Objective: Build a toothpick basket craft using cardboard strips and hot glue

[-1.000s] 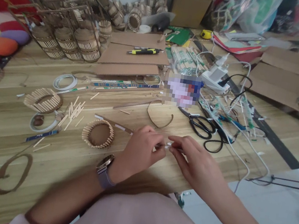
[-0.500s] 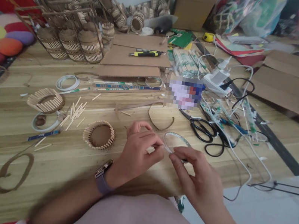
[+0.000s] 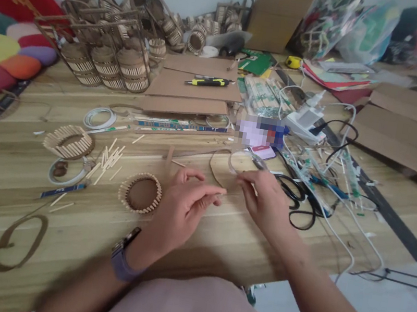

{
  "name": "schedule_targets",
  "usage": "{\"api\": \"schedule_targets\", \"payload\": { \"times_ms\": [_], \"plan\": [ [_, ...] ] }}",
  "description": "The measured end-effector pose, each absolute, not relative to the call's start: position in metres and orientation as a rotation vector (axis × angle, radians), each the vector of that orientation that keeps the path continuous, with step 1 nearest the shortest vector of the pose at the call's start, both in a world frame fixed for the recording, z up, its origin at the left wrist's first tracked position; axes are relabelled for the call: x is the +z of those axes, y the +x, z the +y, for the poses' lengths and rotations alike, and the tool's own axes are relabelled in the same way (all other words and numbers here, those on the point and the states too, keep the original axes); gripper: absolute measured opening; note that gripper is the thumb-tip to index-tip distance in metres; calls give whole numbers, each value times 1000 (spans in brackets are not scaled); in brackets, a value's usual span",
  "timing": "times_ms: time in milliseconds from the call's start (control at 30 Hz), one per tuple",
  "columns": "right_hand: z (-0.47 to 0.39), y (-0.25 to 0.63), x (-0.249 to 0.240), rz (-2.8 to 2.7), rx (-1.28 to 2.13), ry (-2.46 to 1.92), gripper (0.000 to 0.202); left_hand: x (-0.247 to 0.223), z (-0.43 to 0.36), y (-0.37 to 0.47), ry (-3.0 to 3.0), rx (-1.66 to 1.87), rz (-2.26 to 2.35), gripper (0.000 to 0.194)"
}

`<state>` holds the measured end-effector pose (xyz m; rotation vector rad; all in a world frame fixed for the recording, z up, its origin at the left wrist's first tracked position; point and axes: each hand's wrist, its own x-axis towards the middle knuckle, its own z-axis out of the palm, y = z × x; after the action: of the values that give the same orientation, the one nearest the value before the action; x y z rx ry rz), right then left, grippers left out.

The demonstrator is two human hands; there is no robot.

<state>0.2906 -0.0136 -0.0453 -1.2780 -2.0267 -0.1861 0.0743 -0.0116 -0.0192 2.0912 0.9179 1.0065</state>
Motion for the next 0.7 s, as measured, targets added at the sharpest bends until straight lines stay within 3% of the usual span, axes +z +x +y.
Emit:
{"api": "schedule_targets", "payload": {
  "times_ms": [300, 533, 700],
  "plan": [
    [99, 255, -79, -2263, 42, -1222, 18, -31, -24, 62, 2236, 882, 976, 18],
    [71, 254, -55, -2165, 198, -1264, 23, -37, -21, 57, 2149, 885, 1123, 10],
    [-1, 267, -15, -2032, 991, -1248, 24, -37, -14, 62, 2184, 814, 1127, 20]
  ]
}}
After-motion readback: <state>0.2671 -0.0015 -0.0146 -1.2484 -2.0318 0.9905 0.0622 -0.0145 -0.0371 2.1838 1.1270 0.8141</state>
